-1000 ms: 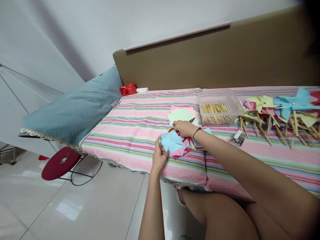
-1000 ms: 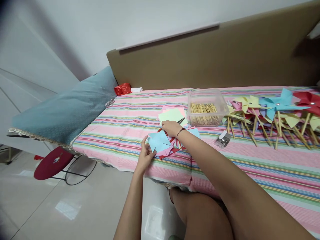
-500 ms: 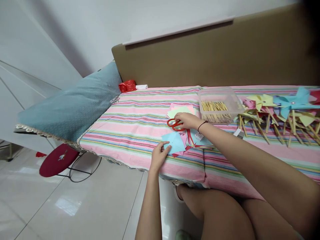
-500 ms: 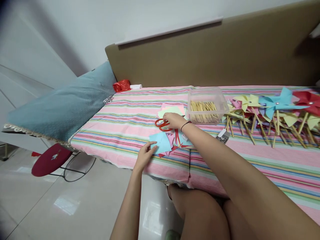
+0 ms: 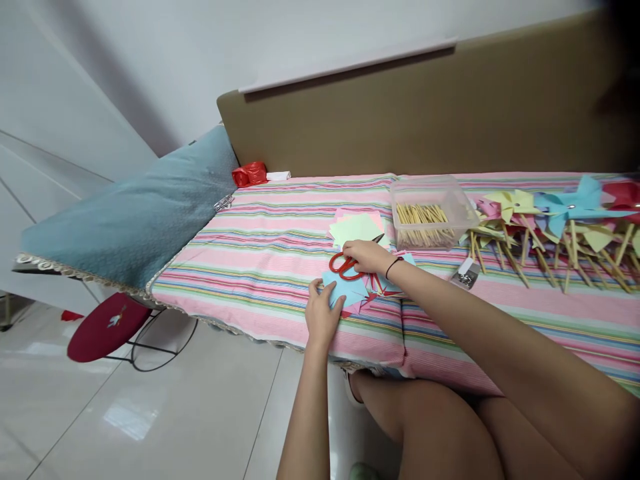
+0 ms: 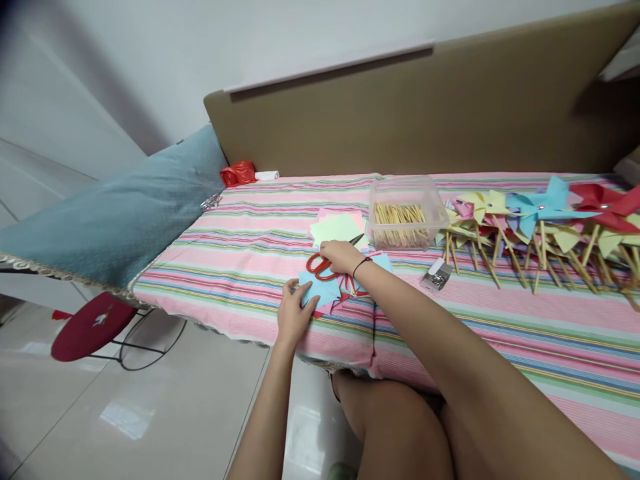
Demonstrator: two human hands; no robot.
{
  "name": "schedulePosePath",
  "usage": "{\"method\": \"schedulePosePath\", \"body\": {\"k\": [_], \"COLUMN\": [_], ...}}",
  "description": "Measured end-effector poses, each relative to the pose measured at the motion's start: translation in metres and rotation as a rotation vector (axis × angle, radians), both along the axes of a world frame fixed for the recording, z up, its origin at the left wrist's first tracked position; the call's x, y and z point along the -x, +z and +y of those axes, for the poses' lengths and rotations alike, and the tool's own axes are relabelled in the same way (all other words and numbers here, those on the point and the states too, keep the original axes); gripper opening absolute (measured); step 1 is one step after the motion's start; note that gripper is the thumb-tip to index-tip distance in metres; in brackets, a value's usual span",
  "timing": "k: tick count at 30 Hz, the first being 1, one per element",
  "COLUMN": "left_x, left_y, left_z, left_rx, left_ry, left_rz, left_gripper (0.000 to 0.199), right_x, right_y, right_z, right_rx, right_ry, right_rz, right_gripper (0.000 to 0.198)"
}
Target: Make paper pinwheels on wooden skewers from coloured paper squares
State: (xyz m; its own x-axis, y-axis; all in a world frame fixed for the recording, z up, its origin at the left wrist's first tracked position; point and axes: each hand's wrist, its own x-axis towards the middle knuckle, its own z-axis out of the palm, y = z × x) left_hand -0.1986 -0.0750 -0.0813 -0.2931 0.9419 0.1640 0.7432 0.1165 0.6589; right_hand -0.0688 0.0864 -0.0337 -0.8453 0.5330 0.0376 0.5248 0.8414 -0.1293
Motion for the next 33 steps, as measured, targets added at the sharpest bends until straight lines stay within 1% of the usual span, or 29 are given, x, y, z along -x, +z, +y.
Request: {"method": "schedulePosePath", "body": {"k": [3, 6, 8, 10, 12, 14, 15, 16, 18, 20, 22, 23, 25, 27, 29, 31, 33], "left_x": [0.001, 0.002, 0.0, -0.005, -0.013, -0.024, -0.03, -0.036, -0.045, -0.052, -0.057, -0.06, -0.067, -0.078, -0.091, -0.102, -0.108], "left_y": [-0.004, -0.006, -0.004, 0.002, 0.012, 0.021, 0.025, 0.028, 0.032, 0.034, 0.038, 0.04, 0.047, 0.053, 0.055, 0.052, 0.045], "left_z": [-0.001, -0.003, -0.006, -0.007, -0.004, 0.005, 0.012, 0.019, 0.035, 0.048, 0.056, 0.057, 0.059, 0.061, 0.066, 0.073, 0.081], "left_rx": [-0.025, -0.038, -0.036, -0.036, -0.041, -0.045, -0.046, -0.049, -0.032, 0.048, 0.101, 0.099, 0.028, -0.028, -0.016, 0.007, 0.021], "left_ry": [-0.014, -0.016, -0.01, 0.008, 0.005, -0.045, -0.067, -0.079, -0.084, -0.1, -0.113, -0.117, -0.139, -0.176, -0.268, -0.287, -0.247], "left_rz": [0.037, 0.082, 0.155, 0.262, 0.367, 0.428, 0.442, 0.459, 0.513, 0.57, 0.622, 0.642, 0.665, 0.627, 0.515, 0.302, 0.106], "left_gripper": [0.047, 0.051, 0.049, 0.045, 0.04, 0.04, 0.04, 0.042, 0.044, 0.043, 0.043, 0.043, 0.042, 0.041, 0.037, 0.029, 0.021], "right_x": [-0.001, -0.014, -0.033, -0.058, -0.084, -0.106, -0.114, -0.121, -0.128, -0.131, -0.131, -0.131, -0.132, -0.133, -0.134, -0.135, -0.137], "right_y": [-0.003, 0.005, 0.014, 0.021, 0.021, 0.013, 0.006, -0.003, -0.019, -0.034, -0.044, -0.047, -0.052, -0.055, -0.057, -0.058, -0.057], "right_z": [-0.005, -0.005, -0.004, -0.008, -0.018, -0.035, -0.045, -0.054, -0.07, -0.08, -0.084, -0.084, -0.082, -0.079, -0.075, -0.072, -0.069], "right_rx": [0.006, 0.014, 0.0, -0.027, -0.054, -0.061, -0.021, -0.022, -0.022, -0.024, -0.028, -0.028, -0.019, 0.001, 0.024, 0.047, 0.067], "right_ry": [-0.005, -0.023, -0.075, -0.17, -0.282, -0.389, -0.478, -0.536, -0.606, -0.64, -0.658, -0.66, -0.64, -0.602, -0.565, -0.535, -0.504], "right_rz": [0.064, 0.167, 0.264, 0.378, 0.485, 0.593, 0.735, 0.782, 0.824, 0.84, 0.844, 0.836, 0.799, 0.742, 0.676, 0.611, 0.547], "right_gripper": [0.023, 0.027, 0.03, 0.029, 0.028, 0.027, 0.024, 0.023, 0.023, 0.025, 0.027, 0.028, 0.028, 0.027, 0.027, 0.027, 0.025]}}
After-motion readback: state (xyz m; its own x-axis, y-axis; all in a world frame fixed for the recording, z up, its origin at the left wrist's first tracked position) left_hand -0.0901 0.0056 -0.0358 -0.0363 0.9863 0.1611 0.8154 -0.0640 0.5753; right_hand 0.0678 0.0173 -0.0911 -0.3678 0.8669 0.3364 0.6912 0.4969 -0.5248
